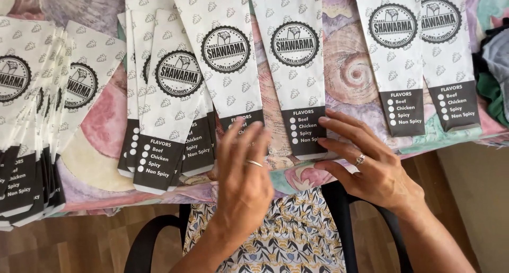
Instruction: Applying glue to the side seams of paper food wrappers and pressing them together to assemble the bags.
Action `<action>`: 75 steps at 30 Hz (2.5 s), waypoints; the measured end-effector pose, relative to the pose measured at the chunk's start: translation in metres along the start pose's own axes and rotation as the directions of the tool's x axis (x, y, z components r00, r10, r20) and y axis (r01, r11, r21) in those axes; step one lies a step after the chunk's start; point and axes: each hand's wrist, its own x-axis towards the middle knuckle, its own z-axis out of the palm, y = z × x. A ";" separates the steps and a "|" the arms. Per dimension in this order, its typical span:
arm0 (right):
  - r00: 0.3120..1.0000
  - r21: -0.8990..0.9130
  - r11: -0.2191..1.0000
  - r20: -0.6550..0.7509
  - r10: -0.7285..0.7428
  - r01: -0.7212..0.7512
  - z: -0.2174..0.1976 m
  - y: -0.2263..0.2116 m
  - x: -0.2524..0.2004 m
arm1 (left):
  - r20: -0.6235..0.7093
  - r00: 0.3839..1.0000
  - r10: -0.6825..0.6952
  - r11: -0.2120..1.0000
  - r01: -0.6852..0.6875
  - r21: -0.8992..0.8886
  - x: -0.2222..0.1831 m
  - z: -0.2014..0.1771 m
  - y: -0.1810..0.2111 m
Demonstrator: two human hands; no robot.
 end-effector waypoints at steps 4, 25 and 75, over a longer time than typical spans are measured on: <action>0.997 0.026 0.997 -0.038 -0.074 0.075 0.000 -0.004 0.007 | 0.078 0.983 0.168 0.977 -0.156 -0.144 -0.002 0.019 0.015; 0.957 0.089 0.966 -0.143 0.252 -0.241 0.005 -0.016 0.014 | -0.042 0.997 -0.069 0.962 0.055 -0.268 0.018 0.022 0.030; 0.995 0.036 0.994 -0.012 -0.103 0.103 0.024 -0.016 0.014 | -0.075 0.988 0.135 0.970 -0.148 -0.194 -0.015 -0.002 -0.008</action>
